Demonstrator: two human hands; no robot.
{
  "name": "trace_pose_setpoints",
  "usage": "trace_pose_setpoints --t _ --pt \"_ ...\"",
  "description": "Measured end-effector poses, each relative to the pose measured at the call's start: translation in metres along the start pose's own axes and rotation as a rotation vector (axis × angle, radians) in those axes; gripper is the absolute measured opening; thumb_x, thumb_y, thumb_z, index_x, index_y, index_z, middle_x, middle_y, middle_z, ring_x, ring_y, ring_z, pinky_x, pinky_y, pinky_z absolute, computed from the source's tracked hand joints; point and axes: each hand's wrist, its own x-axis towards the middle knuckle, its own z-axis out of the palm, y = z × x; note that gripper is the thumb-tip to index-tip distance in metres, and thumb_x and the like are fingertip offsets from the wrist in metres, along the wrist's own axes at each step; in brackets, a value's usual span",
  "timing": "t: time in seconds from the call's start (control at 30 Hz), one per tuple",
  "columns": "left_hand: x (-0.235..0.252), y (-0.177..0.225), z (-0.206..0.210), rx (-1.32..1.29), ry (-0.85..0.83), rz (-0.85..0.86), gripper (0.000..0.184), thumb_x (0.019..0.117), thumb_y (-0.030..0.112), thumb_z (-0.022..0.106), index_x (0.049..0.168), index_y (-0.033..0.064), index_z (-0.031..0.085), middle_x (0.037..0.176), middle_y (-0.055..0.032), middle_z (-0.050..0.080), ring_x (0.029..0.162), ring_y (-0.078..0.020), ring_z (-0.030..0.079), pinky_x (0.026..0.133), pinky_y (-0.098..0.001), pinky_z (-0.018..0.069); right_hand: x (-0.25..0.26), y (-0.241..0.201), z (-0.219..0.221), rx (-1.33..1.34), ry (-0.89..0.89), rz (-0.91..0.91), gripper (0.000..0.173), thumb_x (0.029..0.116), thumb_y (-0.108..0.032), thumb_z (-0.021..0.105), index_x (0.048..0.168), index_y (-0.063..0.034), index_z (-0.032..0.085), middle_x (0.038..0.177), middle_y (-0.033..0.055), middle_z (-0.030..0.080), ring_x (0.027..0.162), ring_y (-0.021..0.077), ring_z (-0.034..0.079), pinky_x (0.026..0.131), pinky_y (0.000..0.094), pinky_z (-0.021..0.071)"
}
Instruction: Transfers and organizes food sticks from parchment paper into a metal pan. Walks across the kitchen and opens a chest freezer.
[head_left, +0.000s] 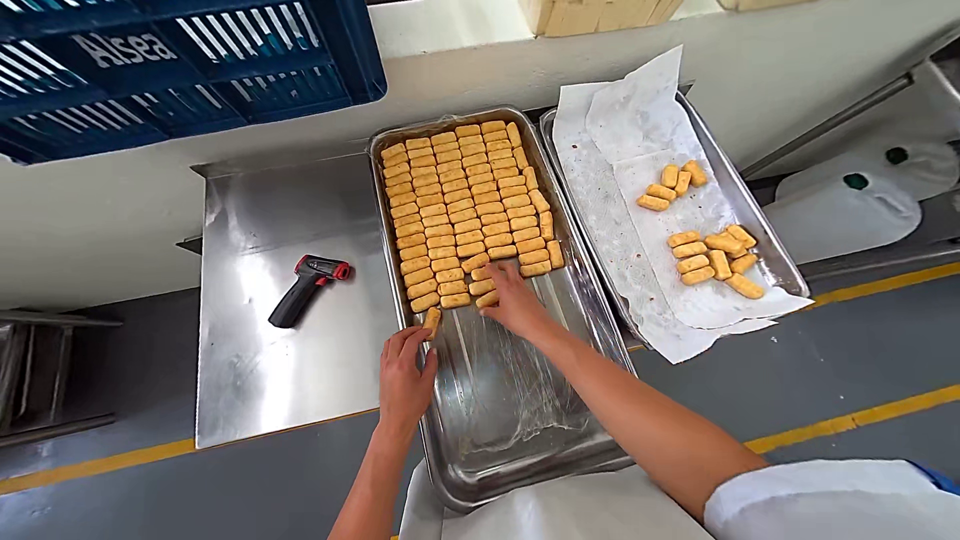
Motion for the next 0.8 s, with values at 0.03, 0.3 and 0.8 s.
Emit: trace_pose_setpoints --t 0.03,0.3,0.8 --pt "-0.001 -0.003 -0.001 -0.004 0.006 -0.009 0.03 0.0921 0.014 0.067 0.121 0.0066 0.072 0.127 -0.0135 0.066 0.12 -0.0332 0.061 0.1 -0.0527 0.0506 -0.001 0.005 0.004 -0.012 0.012 -0.029 0.084 0.0848 -0.018 0.084 0.156 -0.0077 0.041 0.155 0.0236 0.04 0.132 0.0437 0.052 0.102 0.0542 0.0528" --pt "0.041 0.028 0.03 0.098 -0.153 0.075 0.032 0.0936 0.014 0.068 0.125 0.0067 0.071 0.128 -0.0163 0.066 0.122 -0.0368 0.06 0.103 -0.0565 0.0479 0.0 0.011 0.006 -0.109 0.031 -0.104 0.068 0.0919 -0.016 0.077 0.153 -0.0087 0.048 0.155 0.0213 0.043 0.135 0.0408 0.051 0.101 0.0505 0.0541" --pt "0.101 0.043 0.081 0.542 -0.451 0.17 0.051 0.0978 0.013 0.061 0.147 0.0019 0.052 0.156 -0.0137 0.049 0.148 -0.0319 0.04 0.123 -0.0583 0.0234 -0.001 0.028 0.009 0.125 0.016 -0.121 0.08 0.0896 -0.014 0.079 0.157 -0.0011 0.038 0.16 0.0214 0.036 0.141 0.0384 0.046 0.112 0.048 0.0468"
